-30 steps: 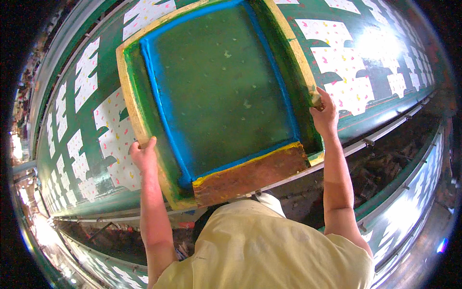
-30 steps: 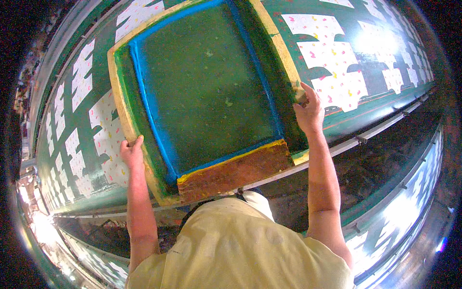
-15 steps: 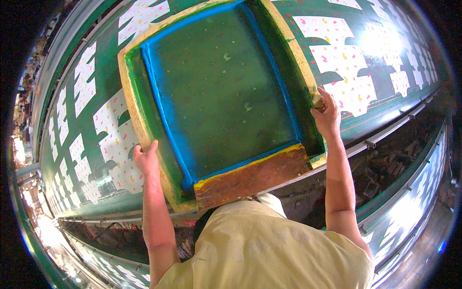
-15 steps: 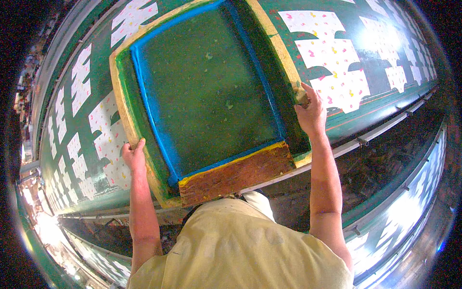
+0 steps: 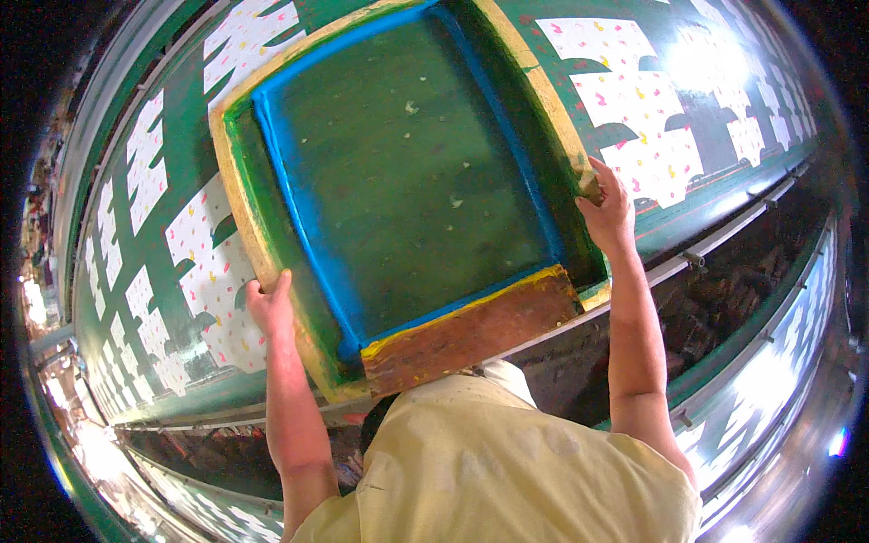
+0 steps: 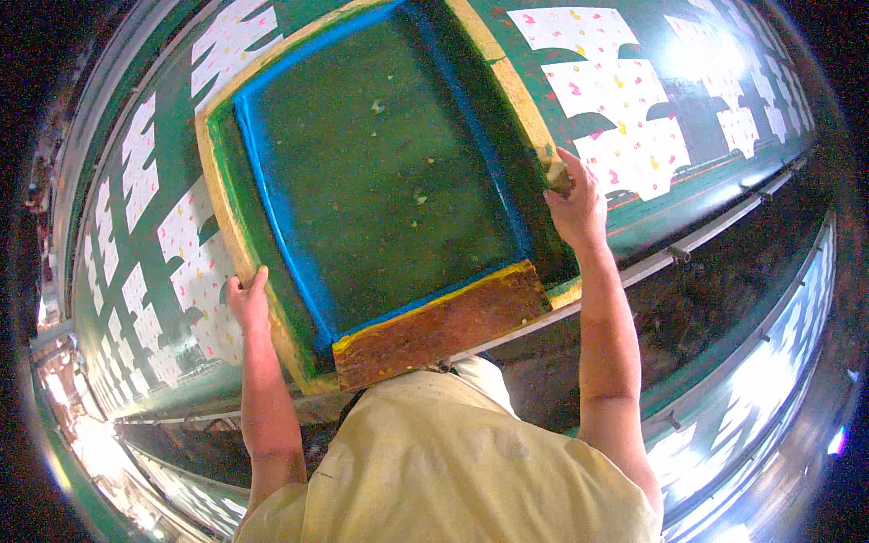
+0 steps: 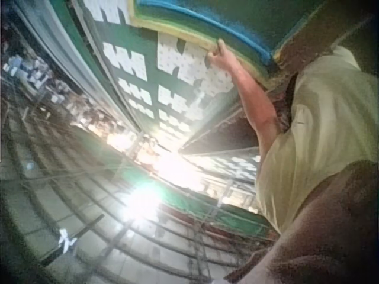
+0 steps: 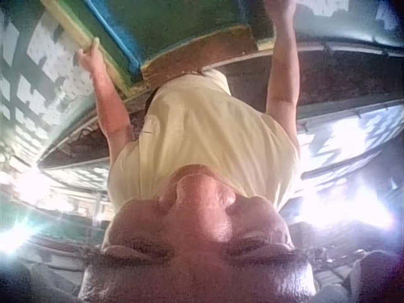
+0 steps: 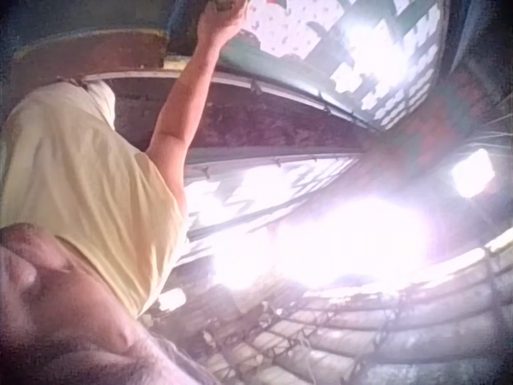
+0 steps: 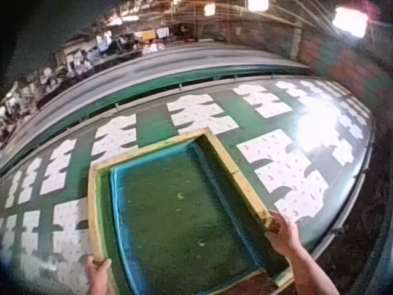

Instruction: The person performs screen printing by repeatedly placing a screen frame over patterned paper sheets on a conveyor and pulling a squeegee across the screen to transfer ink. The person moves the frame along the conveyor to print successive sheets.

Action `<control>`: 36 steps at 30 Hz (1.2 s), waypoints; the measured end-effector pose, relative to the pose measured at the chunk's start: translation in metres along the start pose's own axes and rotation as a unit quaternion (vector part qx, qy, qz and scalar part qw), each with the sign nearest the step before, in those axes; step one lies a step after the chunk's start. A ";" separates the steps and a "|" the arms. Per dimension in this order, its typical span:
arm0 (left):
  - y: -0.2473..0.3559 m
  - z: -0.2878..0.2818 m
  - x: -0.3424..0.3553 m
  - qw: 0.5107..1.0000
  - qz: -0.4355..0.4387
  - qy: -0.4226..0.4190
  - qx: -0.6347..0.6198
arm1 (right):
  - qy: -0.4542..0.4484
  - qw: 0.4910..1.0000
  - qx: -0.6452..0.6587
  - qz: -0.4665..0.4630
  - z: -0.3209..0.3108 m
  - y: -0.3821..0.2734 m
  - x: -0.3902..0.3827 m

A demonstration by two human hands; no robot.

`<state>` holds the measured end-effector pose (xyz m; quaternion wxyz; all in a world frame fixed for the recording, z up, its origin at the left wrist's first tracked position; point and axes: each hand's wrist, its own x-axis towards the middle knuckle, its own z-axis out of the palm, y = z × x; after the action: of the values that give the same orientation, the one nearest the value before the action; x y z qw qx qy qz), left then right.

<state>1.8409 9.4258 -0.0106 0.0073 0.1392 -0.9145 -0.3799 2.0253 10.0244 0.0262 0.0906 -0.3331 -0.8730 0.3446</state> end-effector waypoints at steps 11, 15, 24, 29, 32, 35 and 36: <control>-0.004 0.003 0.001 0.999 0.015 0.023 0.039 | 0.011 1.000 -0.020 -0.007 -0.001 0.000 -0.001; -0.018 0.004 0.005 0.999 0.013 0.024 0.042 | 0.000 1.000 -0.015 0.007 0.000 0.002 0.000; 0.027 -0.015 -0.028 0.971 0.144 0.169 -0.088 | 0.126 0.989 0.021 -0.075 -0.037 0.024 -0.038; 0.146 -0.113 -0.121 0.862 0.245 -0.053 -0.440 | 0.188 0.977 0.076 -0.068 -0.065 0.026 -0.093; 0.206 -0.210 -0.225 0.868 0.460 0.148 0.114 | 0.195 0.975 0.070 -0.075 -0.065 0.010 -0.126; 0.250 -0.287 -0.322 0.771 0.152 0.071 0.615 | 0.184 0.972 0.036 -0.138 -0.062 -0.018 -0.152; 0.255 -0.295 -0.329 0.726 0.008 0.064 0.684 | 0.176 0.973 0.010 -0.148 -0.061 -0.029 -0.160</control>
<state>2.1287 9.4790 0.4073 -0.0287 0.1232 -0.9248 0.3587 2.1561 9.9388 0.1022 0.2963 -0.2546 -0.8795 0.2717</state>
